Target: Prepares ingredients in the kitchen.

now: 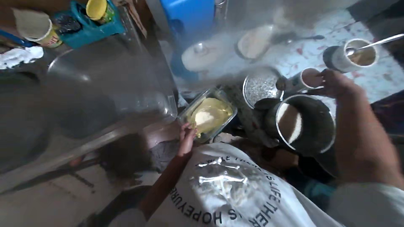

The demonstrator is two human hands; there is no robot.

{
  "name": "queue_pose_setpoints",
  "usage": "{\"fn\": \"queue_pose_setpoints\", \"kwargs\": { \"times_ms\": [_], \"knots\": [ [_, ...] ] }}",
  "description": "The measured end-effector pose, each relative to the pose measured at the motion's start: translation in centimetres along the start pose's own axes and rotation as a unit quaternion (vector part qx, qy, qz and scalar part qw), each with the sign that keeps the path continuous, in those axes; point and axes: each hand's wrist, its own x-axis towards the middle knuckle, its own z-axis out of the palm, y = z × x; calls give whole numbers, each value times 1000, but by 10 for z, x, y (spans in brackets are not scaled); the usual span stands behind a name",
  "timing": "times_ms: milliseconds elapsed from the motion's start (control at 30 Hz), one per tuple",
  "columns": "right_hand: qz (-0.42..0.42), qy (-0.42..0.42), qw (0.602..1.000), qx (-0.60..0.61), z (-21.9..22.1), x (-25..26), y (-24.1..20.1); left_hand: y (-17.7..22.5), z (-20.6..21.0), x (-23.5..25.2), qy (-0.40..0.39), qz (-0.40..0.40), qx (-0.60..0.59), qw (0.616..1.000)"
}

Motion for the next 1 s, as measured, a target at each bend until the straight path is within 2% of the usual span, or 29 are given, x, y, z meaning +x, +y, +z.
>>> {"fn": "queue_pose_setpoints", "kwargs": {
  "times_ms": [33, 67, 133, 200, 267, 333, 400, 467, 567, 700, 800, 900, 1000],
  "knots": [
    [24, 28, 998, 44, 3, -7, -10, 1, -1, 1, -6, -10, 12, 1000],
    [2, 78, 996, 39, 5, -17, -17, 1, -3, 1, -13, -22, 24, 999],
    [-134, 186, 973, -19, 9, -55, -35, 2, -4, 3, -29, -54, 41, 997],
    [-296, 231, 926, -45, 23, -120, -53, 6, -4, 2, -47, -85, 59, 994],
    [-438, 205, 875, -15, 65, -185, -59, 9, -5, 1, -78, -90, 92, 989],
    [-485, 140, 863, -5, 132, -218, -50, 12, -6, 1, -100, -69, 120, 985],
    [-432, 75, 896, -76, 199, -204, -30, 13, -5, 3, -108, -36, 131, 985],
    [-346, 19, 923, -166, 249, -165, -13, 12, -5, 5, -111, -19, 139, 984],
    [-267, -26, 921, -282, 286, -118, -1, 12, -7, 8, -119, -8, 148, 982],
    [-282, -1, 917, -283, 280, -106, 0, 14, -7, 7, -119, -4, 142, 983],
    [-277, -50, 928, -246, 266, -112, -6, 13, -10, 7, -119, -4, 135, 984],
    [-269, -79, 905, -321, 268, -107, -11, 14, -11, 7, -127, -3, 140, 982],
    [-221, -91, 885, -401, 280, -99, -9, 15, -12, 6, -134, 4, 148, 980]
  ]
}}
